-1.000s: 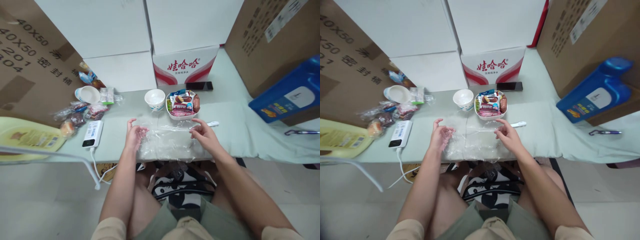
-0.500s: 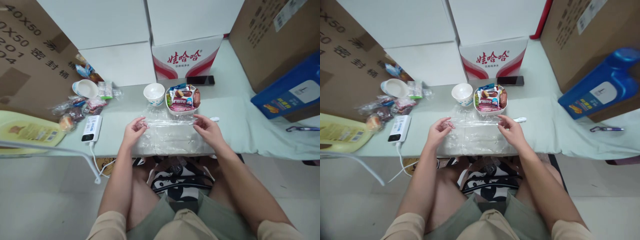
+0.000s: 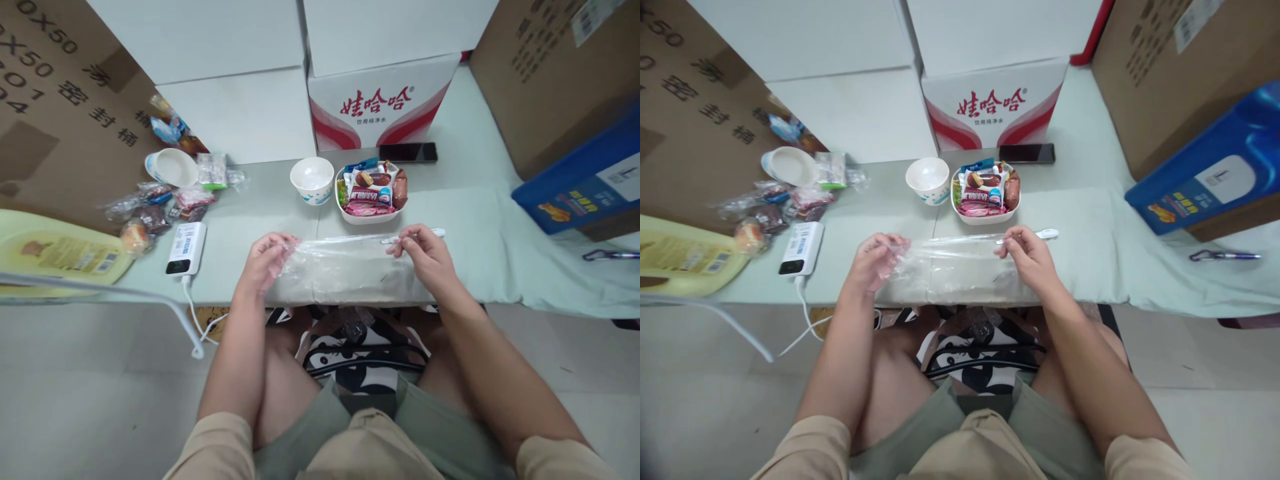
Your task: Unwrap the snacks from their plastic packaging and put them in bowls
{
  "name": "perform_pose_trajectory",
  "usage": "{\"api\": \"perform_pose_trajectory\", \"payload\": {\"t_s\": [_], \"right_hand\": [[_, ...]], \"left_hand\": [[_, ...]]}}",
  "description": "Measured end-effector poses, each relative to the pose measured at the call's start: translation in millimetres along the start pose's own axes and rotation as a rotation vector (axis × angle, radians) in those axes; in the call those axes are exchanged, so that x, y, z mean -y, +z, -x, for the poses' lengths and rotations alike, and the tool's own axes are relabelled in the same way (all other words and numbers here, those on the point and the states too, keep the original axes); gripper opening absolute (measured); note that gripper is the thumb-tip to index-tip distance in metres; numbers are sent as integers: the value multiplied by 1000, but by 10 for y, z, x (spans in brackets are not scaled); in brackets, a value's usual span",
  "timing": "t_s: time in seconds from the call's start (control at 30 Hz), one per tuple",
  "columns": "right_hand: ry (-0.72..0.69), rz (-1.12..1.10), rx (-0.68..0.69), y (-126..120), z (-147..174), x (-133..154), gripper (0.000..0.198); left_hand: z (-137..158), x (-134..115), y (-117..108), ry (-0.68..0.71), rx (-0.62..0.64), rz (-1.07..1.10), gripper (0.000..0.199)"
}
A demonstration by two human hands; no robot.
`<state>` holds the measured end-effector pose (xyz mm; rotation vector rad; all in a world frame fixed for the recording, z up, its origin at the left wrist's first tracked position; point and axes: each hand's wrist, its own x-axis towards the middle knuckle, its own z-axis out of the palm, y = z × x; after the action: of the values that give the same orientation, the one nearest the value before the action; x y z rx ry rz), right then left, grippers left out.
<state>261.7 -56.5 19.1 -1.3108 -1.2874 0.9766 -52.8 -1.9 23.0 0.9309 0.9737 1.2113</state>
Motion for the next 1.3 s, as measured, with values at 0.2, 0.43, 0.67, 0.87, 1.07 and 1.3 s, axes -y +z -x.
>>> {"api": "perform_pose_trajectory", "payload": {"t_s": [0.2,0.43,0.67,0.87,1.07,1.3], "right_hand": [[181,58,-38,64,-36,-85,33],[-64,782,-156,-73,5,-43,31],[-216,364,455,379,-198,-203,59],[-114,330,705,599,-320,-179,16],[331,79,892,421,-198,-30,24],[427,-285,813,317,-73,26,42]], "left_hand": [[-175,150,147,-58,-170,-371,28],[-251,179,114,-193,-63,-638,21],[-205,85,275,-349,324,-425,42],[-216,60,307,-301,448,-397,43],[-296,22,170,-260,295,-620,29],[-343,2,124,-251,292,-259,73]]}}
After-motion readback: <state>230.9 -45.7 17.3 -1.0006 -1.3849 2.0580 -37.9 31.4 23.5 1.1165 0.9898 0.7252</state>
